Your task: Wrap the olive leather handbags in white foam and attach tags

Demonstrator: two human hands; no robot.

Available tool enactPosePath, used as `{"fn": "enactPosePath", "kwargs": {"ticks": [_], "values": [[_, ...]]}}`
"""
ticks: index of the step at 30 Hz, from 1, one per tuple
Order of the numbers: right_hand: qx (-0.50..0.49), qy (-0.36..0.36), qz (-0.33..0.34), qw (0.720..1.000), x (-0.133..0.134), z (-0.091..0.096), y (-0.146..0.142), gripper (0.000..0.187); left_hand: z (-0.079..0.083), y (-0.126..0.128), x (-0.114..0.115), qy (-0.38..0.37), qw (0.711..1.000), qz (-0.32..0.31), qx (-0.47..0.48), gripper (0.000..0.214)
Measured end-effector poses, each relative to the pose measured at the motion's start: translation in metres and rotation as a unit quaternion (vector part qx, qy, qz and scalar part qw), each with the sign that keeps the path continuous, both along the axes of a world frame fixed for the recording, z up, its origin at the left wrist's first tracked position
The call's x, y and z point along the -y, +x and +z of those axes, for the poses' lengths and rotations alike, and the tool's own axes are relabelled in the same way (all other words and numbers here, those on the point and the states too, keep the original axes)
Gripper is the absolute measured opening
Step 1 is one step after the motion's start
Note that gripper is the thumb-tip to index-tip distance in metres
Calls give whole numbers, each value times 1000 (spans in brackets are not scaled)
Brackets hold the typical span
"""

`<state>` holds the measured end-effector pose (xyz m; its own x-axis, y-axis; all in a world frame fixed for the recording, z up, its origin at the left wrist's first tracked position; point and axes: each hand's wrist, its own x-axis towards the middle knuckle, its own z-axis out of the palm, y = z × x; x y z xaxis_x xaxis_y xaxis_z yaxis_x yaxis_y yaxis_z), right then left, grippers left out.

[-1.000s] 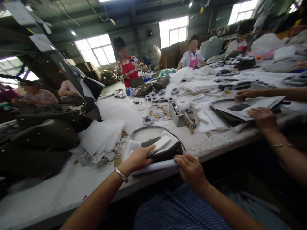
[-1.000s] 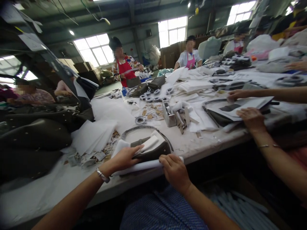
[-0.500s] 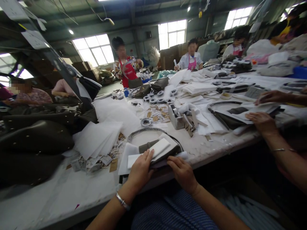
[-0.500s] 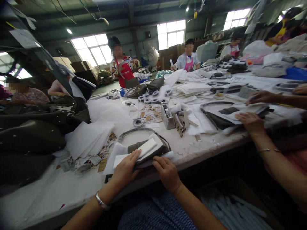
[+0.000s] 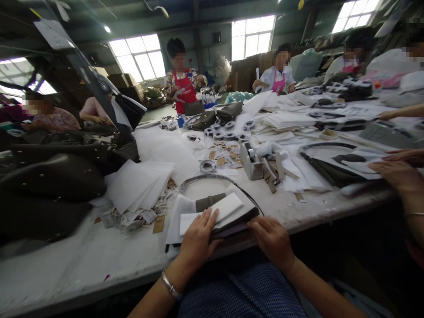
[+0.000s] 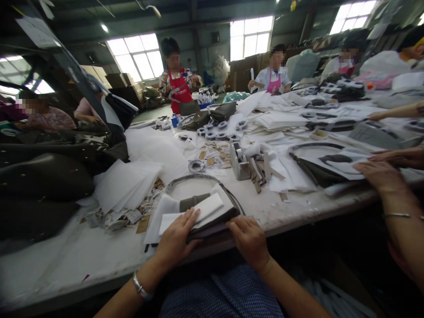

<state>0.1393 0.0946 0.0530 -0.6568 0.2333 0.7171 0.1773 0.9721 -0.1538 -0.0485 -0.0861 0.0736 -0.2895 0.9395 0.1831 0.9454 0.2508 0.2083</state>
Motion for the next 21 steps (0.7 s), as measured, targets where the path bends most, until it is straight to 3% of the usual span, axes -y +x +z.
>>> {"fn": "enactPosePath", "kwargs": {"ticks": [5, 9, 12, 14, 21], "values": [[-1, 3, 40, 999, -2, -2, 5, 21, -9, 4, 0, 7, 999, 9, -31, 78], [38, 34, 115, 992, -6, 23, 10, 35, -14, 8, -1, 23, 998, 13, -54, 72], [95, 68, 132, 984, -12, 36, -3, 51, -16, 8, -2, 28, 998, 11, -57, 69], [124, 62, 149, 979, -19, 30, -14, 59, -17, 7, -2, 25, 998, 11, -59, 68], [78, -50, 153, 984, -27, -18, -19, 51, -12, 19, -11, 1, 996, 39, -85, 60]]}}
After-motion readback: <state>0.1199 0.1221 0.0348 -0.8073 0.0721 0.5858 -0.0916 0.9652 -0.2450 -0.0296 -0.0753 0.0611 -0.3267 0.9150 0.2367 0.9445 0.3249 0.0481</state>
